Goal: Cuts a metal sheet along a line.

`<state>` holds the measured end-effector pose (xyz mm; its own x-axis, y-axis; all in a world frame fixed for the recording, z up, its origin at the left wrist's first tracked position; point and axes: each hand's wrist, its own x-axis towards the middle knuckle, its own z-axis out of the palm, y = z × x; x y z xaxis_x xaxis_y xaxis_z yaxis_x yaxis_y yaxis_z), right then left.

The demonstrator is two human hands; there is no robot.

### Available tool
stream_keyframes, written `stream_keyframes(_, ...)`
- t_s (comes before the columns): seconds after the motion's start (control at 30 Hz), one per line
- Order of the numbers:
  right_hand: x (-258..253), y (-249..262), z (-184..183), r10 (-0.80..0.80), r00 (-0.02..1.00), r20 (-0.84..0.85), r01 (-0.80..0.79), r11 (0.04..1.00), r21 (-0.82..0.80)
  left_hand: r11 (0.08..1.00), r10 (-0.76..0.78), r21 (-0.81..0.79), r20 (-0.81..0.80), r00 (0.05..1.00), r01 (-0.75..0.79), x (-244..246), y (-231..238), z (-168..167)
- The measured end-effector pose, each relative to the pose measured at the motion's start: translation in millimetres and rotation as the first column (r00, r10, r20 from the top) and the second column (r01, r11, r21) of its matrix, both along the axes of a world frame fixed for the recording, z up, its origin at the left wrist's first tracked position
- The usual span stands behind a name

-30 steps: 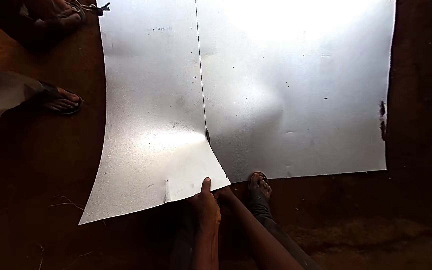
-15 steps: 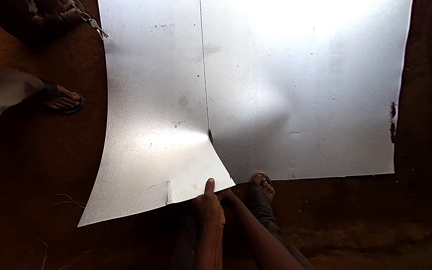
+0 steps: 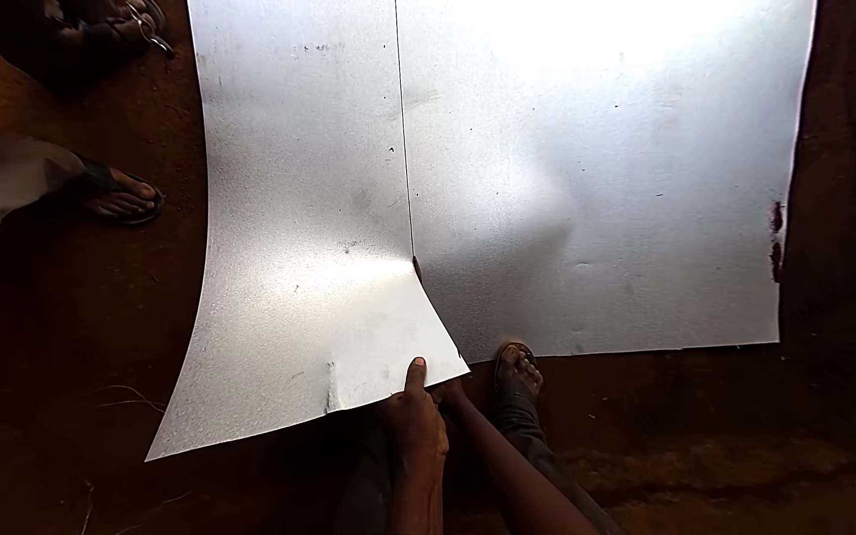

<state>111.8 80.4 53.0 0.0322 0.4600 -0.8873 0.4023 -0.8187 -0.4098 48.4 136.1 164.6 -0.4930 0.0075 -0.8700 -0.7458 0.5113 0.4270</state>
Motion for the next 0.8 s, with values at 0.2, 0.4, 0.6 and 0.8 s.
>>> stream_keyframes(0.2, 9.9, -30.8, -47.2, -0.167, 0.965, -0.200, 0.170, 0.985, -0.001, 1.000, 0.000, 0.006, -0.003, 1.000, 0.000, 0.7, 0.1, -0.2)
stream_keyframes(0.4, 3.4, -5.8, -11.7, -0.395, 0.853, -0.340, 0.381, 0.918, -0.111, 1.000, 0.001, 0.000, -0.004, 1.000, -0.001, 2.1, 1.0, 0.8)
stream_keyframes(0.6, 8.9, 26.8, 12.6, -0.190, 0.936, -0.297, 0.191, 0.981, -0.025, 1.000, -0.013, 0.002, 0.000, 1.000, 0.013, 2.6, 2.6, 4.6)
stream_keyframes(0.8, 1.6, 52.1, 42.4, -0.313, 0.932, -0.183, 0.275, 0.940, -0.202, 0.999, 0.001, 0.037, -0.008, 1.000, 0.000, 0.9, -2.4, -0.9)
